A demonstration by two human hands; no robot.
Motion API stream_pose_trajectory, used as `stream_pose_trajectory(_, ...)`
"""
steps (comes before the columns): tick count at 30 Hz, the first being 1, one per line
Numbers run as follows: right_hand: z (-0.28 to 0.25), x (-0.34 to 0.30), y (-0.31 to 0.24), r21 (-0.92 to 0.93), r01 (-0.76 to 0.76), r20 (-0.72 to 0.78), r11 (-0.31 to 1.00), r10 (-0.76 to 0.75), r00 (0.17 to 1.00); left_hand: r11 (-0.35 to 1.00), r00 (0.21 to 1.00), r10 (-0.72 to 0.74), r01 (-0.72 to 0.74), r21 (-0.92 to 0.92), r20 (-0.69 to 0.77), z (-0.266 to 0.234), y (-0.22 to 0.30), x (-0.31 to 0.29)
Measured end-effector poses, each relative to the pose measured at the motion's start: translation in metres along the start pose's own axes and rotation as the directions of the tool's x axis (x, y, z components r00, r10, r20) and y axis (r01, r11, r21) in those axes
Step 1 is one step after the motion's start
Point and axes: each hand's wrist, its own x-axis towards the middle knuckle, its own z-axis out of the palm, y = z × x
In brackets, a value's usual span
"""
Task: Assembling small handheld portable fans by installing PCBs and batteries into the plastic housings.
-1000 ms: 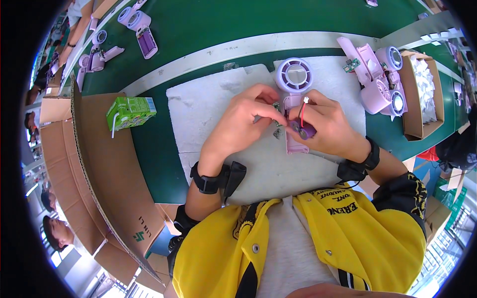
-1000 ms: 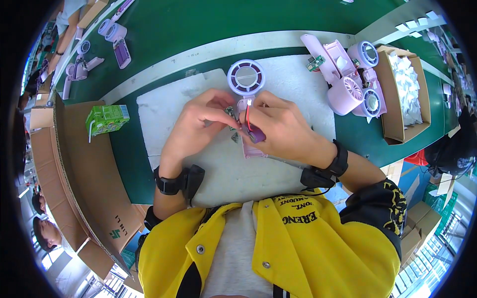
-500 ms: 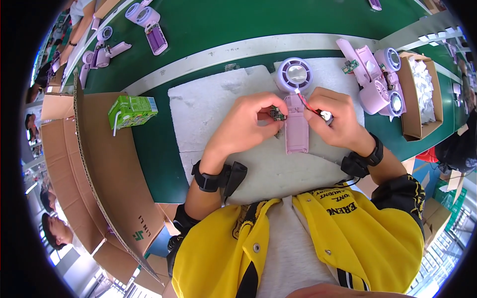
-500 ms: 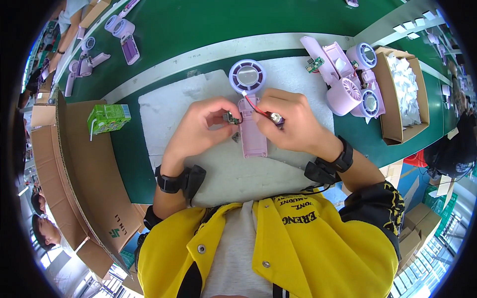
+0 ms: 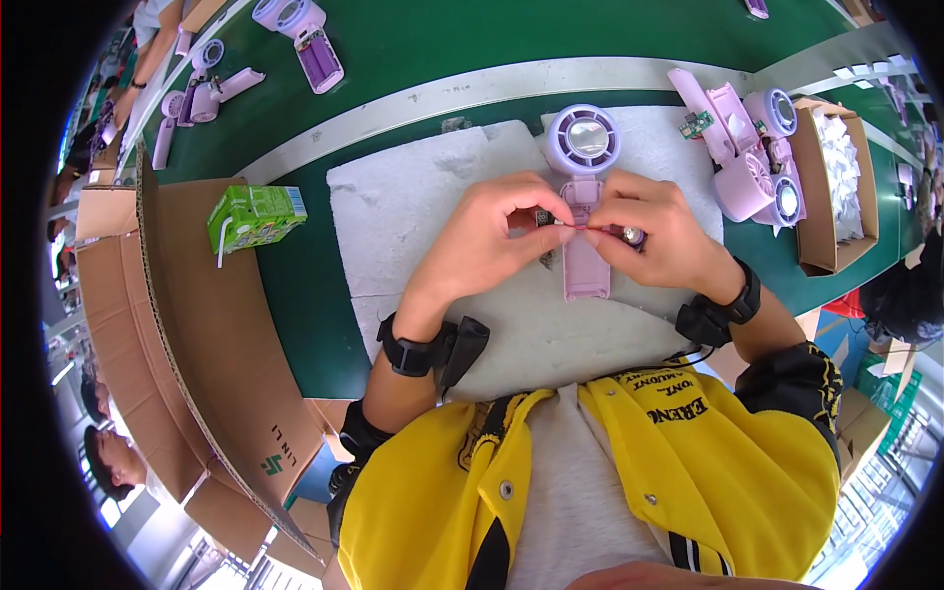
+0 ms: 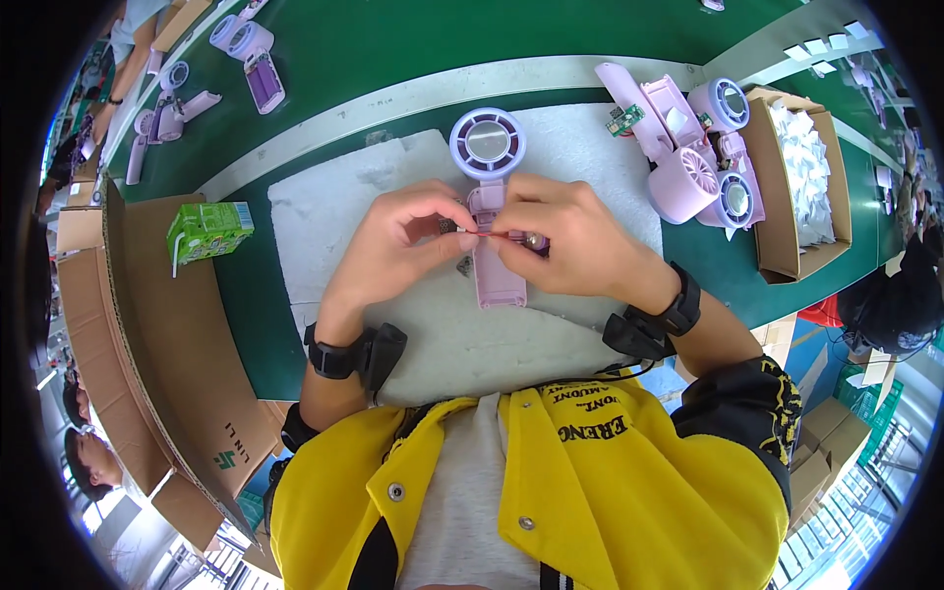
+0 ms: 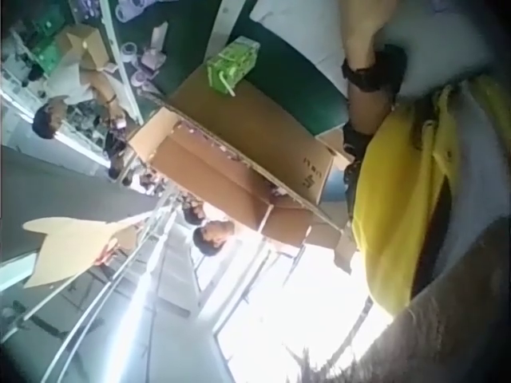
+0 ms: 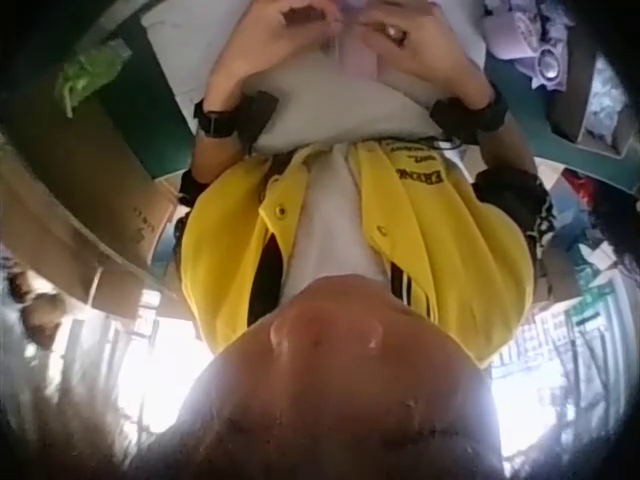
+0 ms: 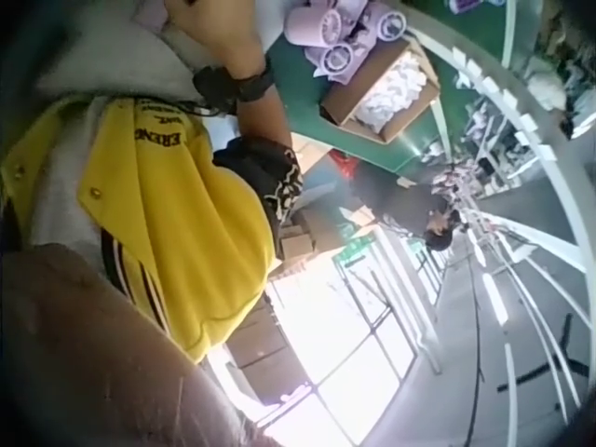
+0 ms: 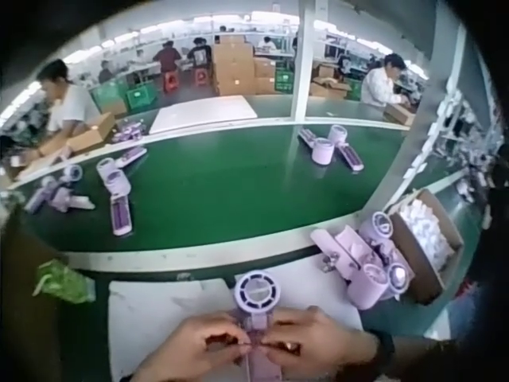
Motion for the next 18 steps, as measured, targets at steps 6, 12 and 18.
stream_pose_trajectory(6,0.0016,0.0004,0.0052,0.031,-0.059,-0.055,0.998,0.061,0.997,0.987,0.998,-0.069,0.068,-0.147,0.003,-0.0006,-0.0027,-0.0014)
stream_pose_trajectory(12,-0.0038,0.0024,0.0066,0.08,-0.084,-0.003,0.993,0.085,0.996,0.96,0.997,-0.043,0.024,-0.278,-0.062,-0.0002,0.0026,0.0007)
stream_pose_trajectory(18,-0.0042,0.0017,0.0062,0.086,-0.094,0.017,0.992,0.093,0.996,0.964,0.996,-0.033,0.01,-0.267,-0.081,-0.0021,-0.0002,0.0)
